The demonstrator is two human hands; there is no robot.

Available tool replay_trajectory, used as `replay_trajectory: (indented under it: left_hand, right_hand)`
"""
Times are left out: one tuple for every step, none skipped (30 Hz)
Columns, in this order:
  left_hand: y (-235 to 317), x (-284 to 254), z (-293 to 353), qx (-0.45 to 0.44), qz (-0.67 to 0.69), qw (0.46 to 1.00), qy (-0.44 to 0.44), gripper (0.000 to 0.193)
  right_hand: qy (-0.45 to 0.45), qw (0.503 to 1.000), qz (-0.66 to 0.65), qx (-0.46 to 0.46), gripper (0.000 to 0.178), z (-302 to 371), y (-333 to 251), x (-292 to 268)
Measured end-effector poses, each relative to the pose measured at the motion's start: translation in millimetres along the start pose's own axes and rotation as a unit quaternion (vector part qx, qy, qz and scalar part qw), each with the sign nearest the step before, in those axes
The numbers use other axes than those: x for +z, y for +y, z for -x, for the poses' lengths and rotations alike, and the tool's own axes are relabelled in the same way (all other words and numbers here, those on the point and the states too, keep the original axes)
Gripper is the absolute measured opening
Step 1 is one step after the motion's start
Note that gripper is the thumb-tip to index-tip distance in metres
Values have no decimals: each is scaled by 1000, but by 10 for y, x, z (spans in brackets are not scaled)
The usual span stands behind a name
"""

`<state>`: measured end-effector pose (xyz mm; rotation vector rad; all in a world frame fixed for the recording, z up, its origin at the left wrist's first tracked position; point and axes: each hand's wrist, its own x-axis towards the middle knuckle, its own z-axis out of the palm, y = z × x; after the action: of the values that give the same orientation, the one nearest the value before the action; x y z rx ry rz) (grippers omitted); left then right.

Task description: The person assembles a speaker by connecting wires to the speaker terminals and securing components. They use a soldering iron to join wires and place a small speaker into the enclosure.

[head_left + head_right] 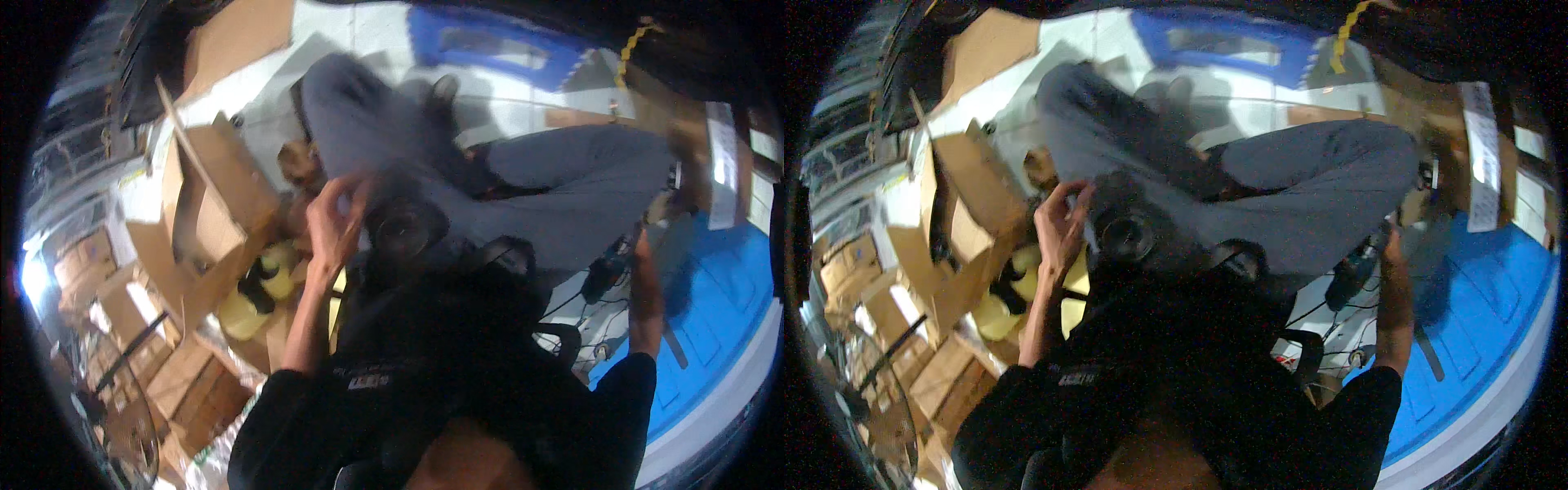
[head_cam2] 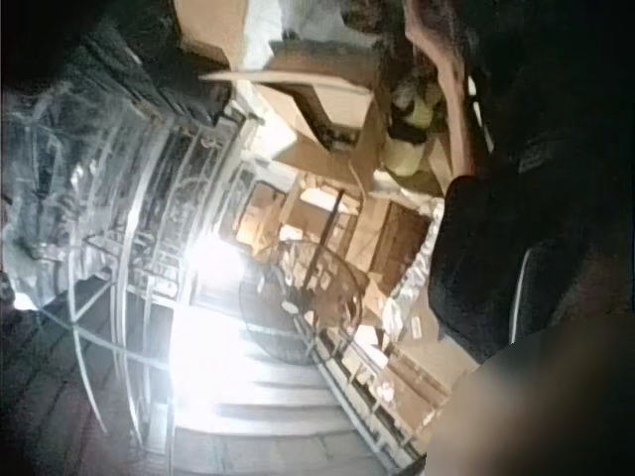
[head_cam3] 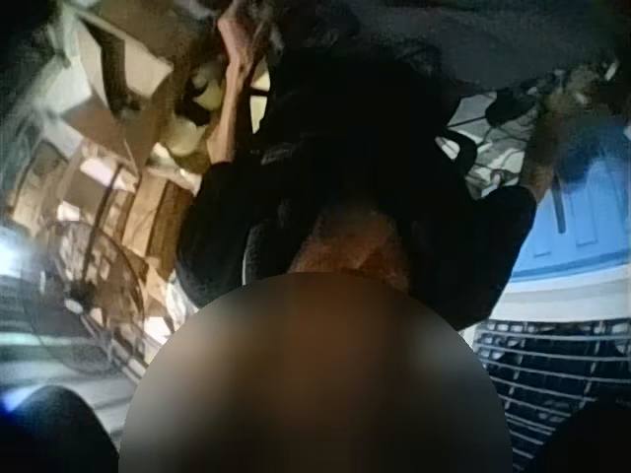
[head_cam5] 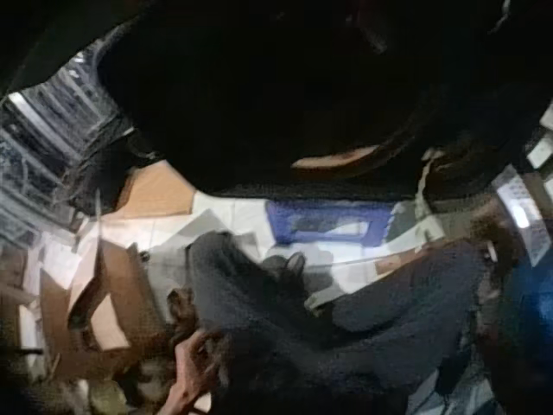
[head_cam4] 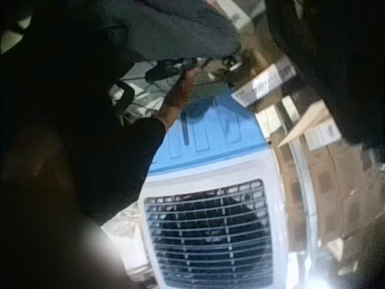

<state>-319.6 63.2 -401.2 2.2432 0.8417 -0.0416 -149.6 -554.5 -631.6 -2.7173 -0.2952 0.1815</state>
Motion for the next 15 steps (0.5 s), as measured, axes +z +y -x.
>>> replay_trajectory:
  left_hand:
    - [-12,18,-9,24,-14,1000,2,19]
    - [-16,71,-39,17,10,1000,15,17]
    - [-14,91,-50,39,-11,999,21,15]
    - [-10,101,-56,31,-36,999,15,14]
    - [-1,97,-67,37,-37,999,9,13]
    - [7,110,-55,27,-39,999,8,13]
    - [9,107,-55,36,-32,999,-3,14]
    - [6,107,-57,57,-34,998,1,14]
    - [-3,108,-56,62,-42,997,0,14]
    - [-10,124,-57,74,-45,996,6,14]
    - [-17,149,-67,85,-49,995,12,13]
    - [-24,163,-71,96,-56,994,18,12]
    - [-26,182,-79,92,-55,994,19,11]
    - [-23,208,-80,89,-54,994,21,10]
    - [-17,232,-93,80,-50,995,17,10]
  right_hand:
    - [8,1000,1,-1,29,-21,-3,-5]
    - [17,1000,0,-3,29,-48,-16,12]
    - [25,1000,-2,1,29,-65,-28,20]
    - [34,999,-5,3,29,-92,-48,32]
    - [42,999,-10,6,29,-123,-77,57]
    - [47,999,-19,7,29,-162,-100,89]
    - [52,998,-26,10,29,-204,-131,119]
    - [56,998,-36,11,29,-243,-163,157]
    - [59,997,-44,12,29,-280,-183,191]
    - [64,996,-54,12,29,-318,-209,233]
    - [67,996,-62,12,29,-351,-225,262]
    - [70,995,-71,12,30,-370,-242,296]
    - [74,994,-78,14,30,-391,-250,316]
    - [77,994,-81,15,30,-402,-259,341]
    - [81,993,-85,20,30,-407,-259,347]
